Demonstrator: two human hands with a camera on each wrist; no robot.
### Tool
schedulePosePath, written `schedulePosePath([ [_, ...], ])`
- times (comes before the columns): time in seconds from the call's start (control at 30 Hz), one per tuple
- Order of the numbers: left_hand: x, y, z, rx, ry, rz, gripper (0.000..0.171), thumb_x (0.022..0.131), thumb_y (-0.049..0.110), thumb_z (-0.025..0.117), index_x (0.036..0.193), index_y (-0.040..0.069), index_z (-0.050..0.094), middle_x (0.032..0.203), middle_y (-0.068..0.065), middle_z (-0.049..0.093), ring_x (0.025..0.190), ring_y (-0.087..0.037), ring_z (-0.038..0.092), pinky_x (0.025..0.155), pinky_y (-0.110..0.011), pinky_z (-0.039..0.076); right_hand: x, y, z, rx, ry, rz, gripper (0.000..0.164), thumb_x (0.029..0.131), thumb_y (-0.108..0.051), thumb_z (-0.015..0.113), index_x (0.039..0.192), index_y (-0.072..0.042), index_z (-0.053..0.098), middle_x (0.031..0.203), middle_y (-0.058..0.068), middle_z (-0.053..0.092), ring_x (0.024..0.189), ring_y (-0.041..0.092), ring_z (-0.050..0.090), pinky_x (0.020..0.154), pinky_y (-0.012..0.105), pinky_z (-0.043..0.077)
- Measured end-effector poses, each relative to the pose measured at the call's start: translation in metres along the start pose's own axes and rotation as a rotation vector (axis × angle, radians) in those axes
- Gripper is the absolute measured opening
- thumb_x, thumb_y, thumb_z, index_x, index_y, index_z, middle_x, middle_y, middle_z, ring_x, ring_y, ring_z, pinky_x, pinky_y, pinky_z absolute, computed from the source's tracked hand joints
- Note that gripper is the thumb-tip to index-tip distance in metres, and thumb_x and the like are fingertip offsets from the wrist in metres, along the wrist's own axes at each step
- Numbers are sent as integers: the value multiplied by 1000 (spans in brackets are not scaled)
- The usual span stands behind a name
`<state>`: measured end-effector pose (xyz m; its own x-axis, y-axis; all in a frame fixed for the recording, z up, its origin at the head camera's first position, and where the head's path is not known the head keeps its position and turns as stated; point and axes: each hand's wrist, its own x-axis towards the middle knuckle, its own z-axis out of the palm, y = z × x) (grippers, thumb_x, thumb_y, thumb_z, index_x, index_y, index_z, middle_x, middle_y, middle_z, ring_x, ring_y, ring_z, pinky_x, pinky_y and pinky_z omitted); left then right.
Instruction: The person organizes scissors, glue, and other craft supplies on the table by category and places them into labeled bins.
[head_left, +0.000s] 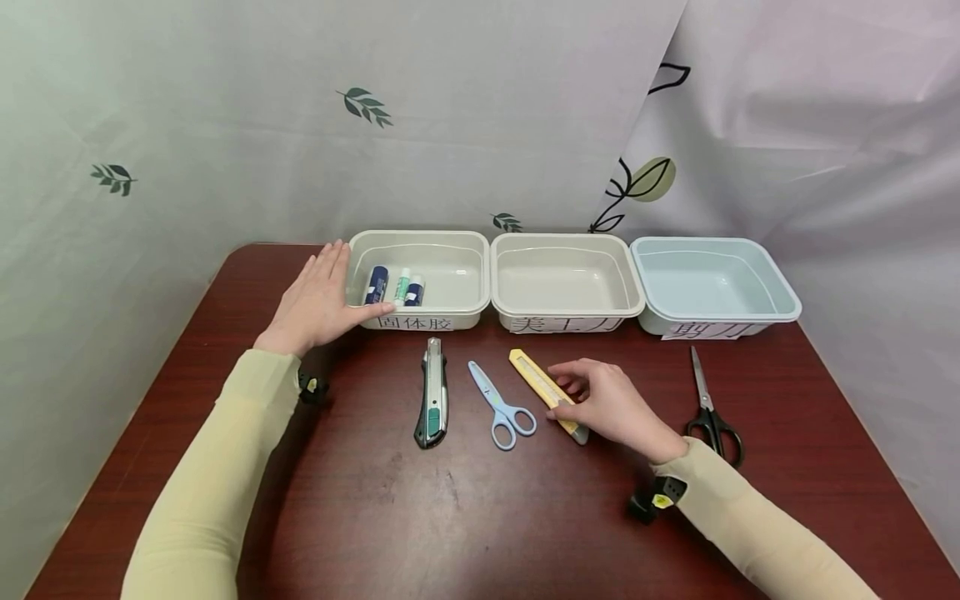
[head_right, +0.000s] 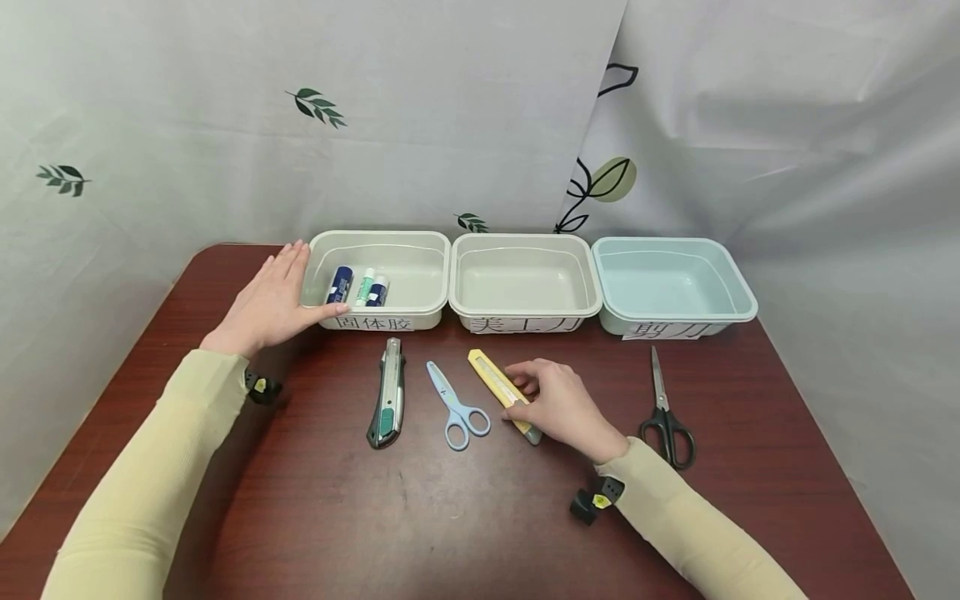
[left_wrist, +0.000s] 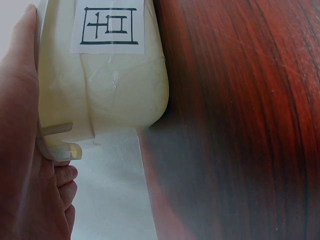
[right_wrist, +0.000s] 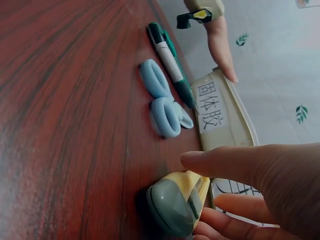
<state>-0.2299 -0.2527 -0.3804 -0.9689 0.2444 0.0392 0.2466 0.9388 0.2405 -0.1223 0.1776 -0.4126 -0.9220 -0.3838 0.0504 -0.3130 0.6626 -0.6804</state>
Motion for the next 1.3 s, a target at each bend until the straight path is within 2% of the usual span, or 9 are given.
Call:
schedulePosePath([
  [0.13,0,0,0,-2,-1,-2,127,84,83,53,160,-6,4,166,-26,5,154,-36,2,123,-44,-3,0,1,1,-75,4,-19,51,71,-15,93,118,-5,75,89,-4,66,78,13,62,68,30,53],
  [0.33,0,0,0,1,-2,-2,127,84,84,52,160,-6,4,166,-26,6,154,-36,2,123,-45,-3,1,2,0,-131,5,-37,46,72,-13,92,115,-7,77,89,-5,67,77,10,62,66,31,52],
  [0.7,1,0,1,1,4,-3,127,84,84,52,160,-6,4,166,-27,6,154,-37,3,123,-45,-3,3,1,-1,-157,-10,-53,37,72,-13,90,107,-12,80,86,-8,65,73,9,61,64,28,51],
  [1.3,0,0,0,-4,-1,-3,127,84,84,52,160,-7,4,166,-26,6,154,-37,3,123,-45,-3,8,0,-2,-211,-32,-68,29,71,-12,86,99,-13,80,80,-10,63,70,8,58,63,29,48],
])
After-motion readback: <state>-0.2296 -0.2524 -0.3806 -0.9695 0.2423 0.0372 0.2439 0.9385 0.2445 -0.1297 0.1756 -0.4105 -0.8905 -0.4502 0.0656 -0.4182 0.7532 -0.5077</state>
